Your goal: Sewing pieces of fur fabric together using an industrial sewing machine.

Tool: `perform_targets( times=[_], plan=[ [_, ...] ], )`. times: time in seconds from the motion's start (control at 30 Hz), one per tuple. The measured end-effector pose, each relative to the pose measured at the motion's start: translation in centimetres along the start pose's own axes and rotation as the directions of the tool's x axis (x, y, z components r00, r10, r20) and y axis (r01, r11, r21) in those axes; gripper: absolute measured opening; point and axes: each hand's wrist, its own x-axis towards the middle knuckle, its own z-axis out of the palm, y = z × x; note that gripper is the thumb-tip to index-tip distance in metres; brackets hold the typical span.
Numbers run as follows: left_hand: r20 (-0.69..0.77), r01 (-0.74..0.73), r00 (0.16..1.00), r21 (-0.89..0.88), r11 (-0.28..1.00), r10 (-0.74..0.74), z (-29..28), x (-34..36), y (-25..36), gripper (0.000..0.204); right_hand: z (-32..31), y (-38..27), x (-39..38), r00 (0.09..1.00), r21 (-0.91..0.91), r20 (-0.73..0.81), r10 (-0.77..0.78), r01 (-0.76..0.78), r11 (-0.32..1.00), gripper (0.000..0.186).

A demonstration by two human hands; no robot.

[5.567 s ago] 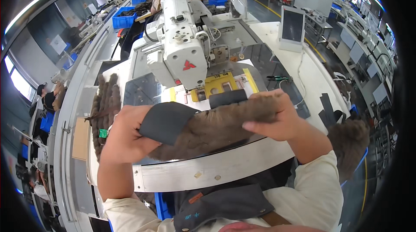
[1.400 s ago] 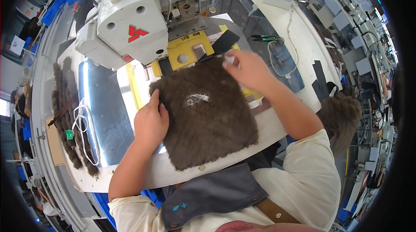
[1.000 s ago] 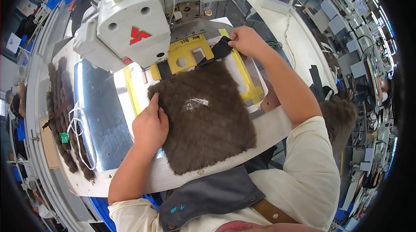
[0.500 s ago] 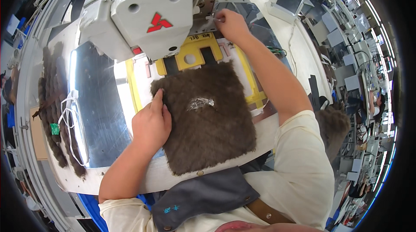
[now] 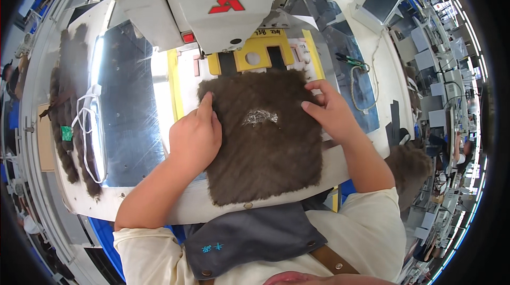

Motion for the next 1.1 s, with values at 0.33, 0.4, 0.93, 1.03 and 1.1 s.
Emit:
perform_targets(
  times=[0.33, 0.4, 0.93, 1.03, 1.1],
  plan=[
    [0.161, 0.04, 0.985, 0.143, 0.989, -0.063, 0.1, 2.2, 0.2, 0.045, 0.6, -1.7, 2.2, 0.942, -0.657, 0.06, -0.33, 0.286, 0.697, 0.036],
    [0.177, 0.036, 0.982, 0.153, 0.988, -0.063, -0.2, 3.1, 0.2, 0.046, 0.5, -2.1, 2.9, 0.946, -0.663, 0.062, -0.319, 0.278, 0.695, 0.035],
    [0.203, 0.113, 0.969, 0.143, 0.983, -0.14, -0.5, 7.2, -0.9, 0.047, -0.2, -4.0, 7.8, 0.94, -0.631, 0.129, -0.317, 0.324, 0.705, 0.035],
    [0.244, 0.15, 0.953, 0.136, 0.979, -0.18, -0.6, 7.3, -0.7, 0.049, -0.3, -4.5, 7.2, 0.961, -0.626, 0.087, -0.263, 0.258, 0.736, 0.045],
    [0.28, 0.152, 0.942, 0.135, 0.979, -0.185, -0.5, 7.2, -0.7, 0.05, -0.2, -4.1, 7.3, 0.972, -0.606, 0.067, -0.226, 0.22, 0.765, 0.052]
  ],
)
